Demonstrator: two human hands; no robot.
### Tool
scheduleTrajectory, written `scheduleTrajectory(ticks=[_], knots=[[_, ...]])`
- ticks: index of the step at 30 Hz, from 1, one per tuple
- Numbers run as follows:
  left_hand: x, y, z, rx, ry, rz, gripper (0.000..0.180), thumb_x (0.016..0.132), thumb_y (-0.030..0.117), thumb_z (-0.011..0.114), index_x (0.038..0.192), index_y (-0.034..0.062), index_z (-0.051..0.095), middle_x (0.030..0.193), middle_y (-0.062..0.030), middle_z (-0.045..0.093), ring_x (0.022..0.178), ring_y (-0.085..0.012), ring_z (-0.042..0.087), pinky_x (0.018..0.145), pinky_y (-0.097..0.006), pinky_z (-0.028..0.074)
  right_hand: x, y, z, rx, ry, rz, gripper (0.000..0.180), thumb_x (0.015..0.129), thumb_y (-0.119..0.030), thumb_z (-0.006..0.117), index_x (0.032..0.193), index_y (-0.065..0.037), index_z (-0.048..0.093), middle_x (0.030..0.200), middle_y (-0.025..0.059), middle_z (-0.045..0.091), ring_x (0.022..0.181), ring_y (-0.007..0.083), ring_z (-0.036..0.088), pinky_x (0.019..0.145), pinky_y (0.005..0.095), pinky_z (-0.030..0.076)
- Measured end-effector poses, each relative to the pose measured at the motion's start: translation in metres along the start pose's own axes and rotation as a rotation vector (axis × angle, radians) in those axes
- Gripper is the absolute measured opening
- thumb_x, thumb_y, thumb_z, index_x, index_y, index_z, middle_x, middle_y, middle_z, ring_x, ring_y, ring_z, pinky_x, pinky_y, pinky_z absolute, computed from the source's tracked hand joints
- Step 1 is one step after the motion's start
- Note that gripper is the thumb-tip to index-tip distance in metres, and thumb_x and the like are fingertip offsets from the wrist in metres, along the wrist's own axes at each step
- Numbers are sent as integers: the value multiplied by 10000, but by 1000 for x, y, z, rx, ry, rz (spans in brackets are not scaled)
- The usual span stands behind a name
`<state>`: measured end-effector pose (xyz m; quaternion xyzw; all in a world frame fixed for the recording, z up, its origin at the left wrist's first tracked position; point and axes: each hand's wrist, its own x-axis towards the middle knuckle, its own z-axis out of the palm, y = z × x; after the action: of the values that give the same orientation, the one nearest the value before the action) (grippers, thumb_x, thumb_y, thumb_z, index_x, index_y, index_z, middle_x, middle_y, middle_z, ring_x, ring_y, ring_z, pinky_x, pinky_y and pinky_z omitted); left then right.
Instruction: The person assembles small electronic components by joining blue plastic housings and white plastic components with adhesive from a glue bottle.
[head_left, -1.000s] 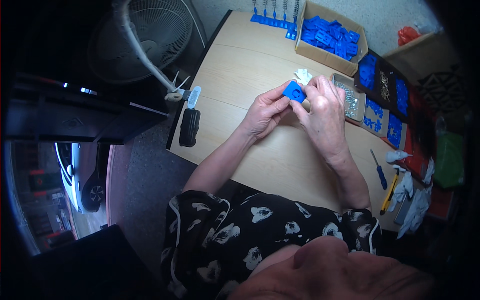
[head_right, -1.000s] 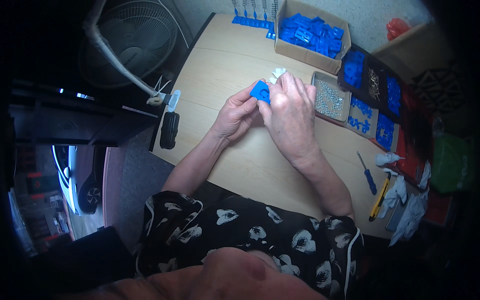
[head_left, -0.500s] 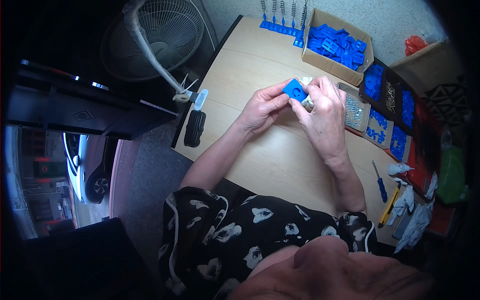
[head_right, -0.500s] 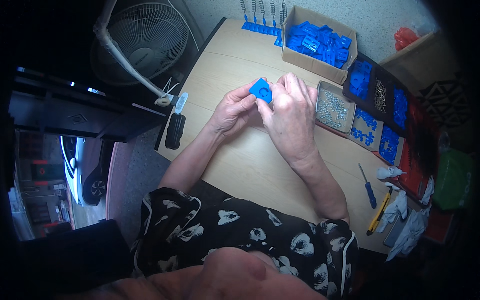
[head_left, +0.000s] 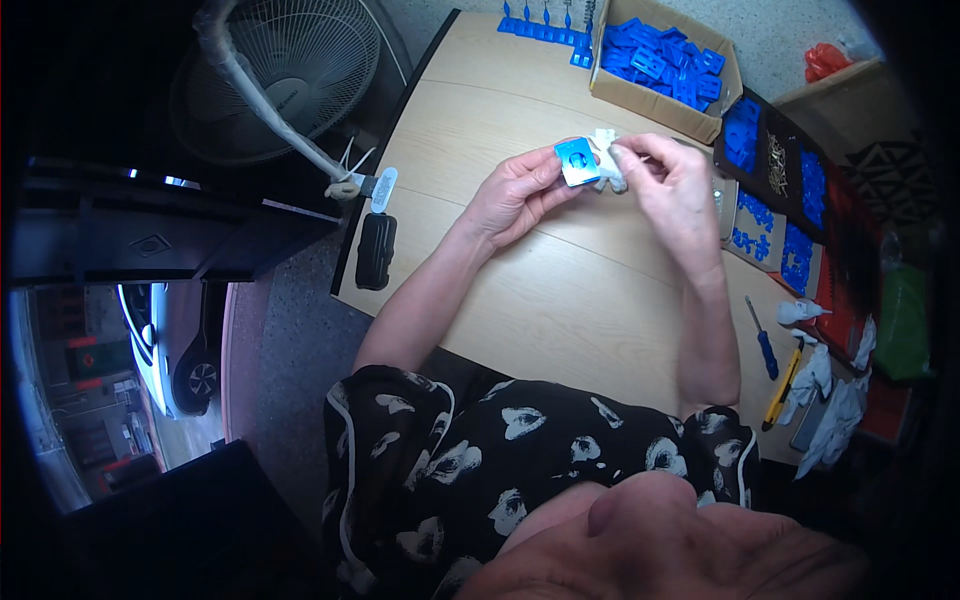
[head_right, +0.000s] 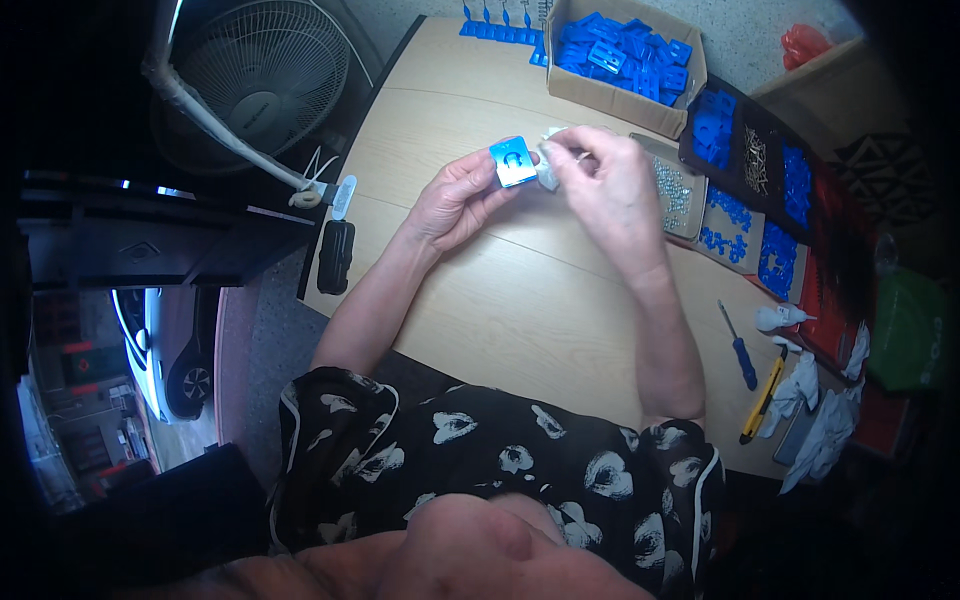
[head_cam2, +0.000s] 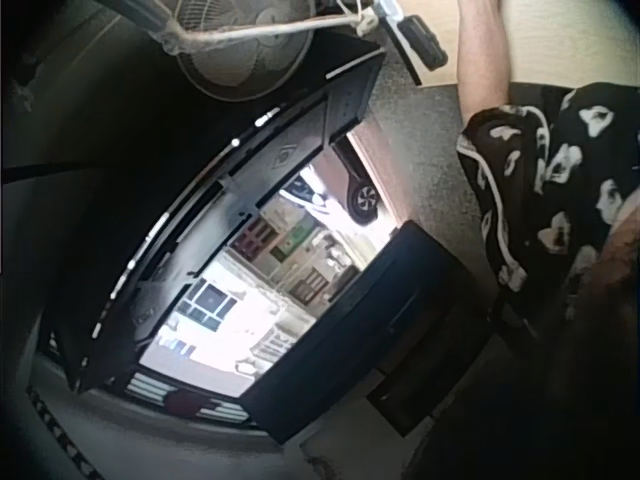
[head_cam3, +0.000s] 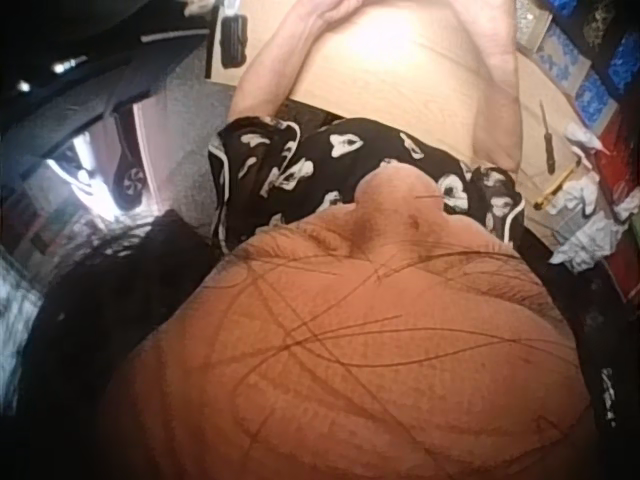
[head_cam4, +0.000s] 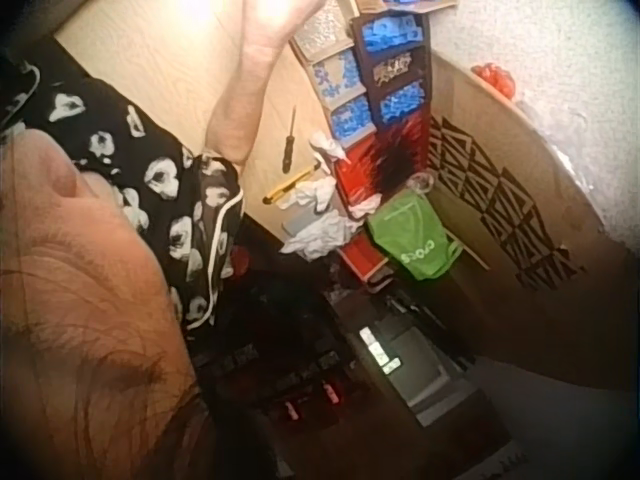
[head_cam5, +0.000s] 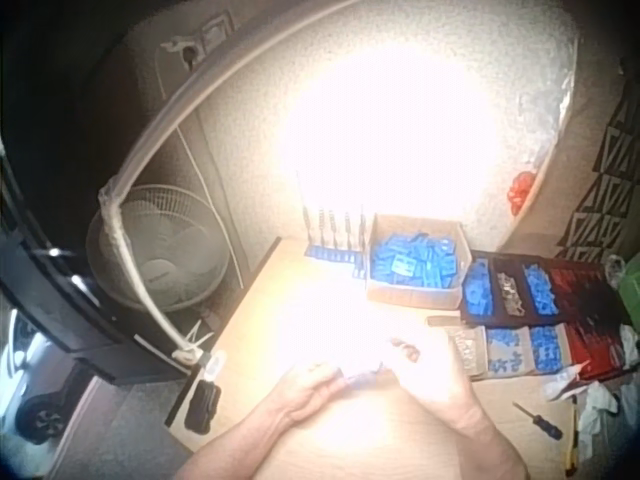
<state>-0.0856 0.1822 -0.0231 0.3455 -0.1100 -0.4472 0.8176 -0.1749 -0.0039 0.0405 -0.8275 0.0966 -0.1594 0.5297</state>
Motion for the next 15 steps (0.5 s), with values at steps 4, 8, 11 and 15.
scheduleTrajectory(ticks=[4,8,11,15], knots=[[0,-4,-7,24,-20,-25,446,1011,184,496,1393,-35,423,1292,-147,559,1179,-212,582,1003,-294,523,1,20,-11,113,-146,194,197,892,-120,660,972,53,707,791,43,693,633,62,569,580,224,454],[0,-8,-9,45,-67,-46,474,997,219,528,1378,-43,426,1320,-168,540,1192,-206,573,1015,-309,515,-5,36,-5,300,-218,289,178,898,-132,671,970,25,716,777,39,688,632,50,567,579,199,458],[2,-12,-12,55,-72,-56,472,999,215,524,1389,-30,420,1307,-159,551,1175,-198,585,986,-299,536,-8,41,-1,433,-257,362,172,923,-144,655,981,13,696,780,27,672,614,37,569,549,166,464],[2,-14,-10,55,-73,-41,456,1010,207,501,1401,-15,425,1292,-136,569,1157,-191,594,983,-291,535,-12,43,0,612,-299,448,183,898,-141,687,987,19,695,782,35,671,596,47,570,540,167,464]])
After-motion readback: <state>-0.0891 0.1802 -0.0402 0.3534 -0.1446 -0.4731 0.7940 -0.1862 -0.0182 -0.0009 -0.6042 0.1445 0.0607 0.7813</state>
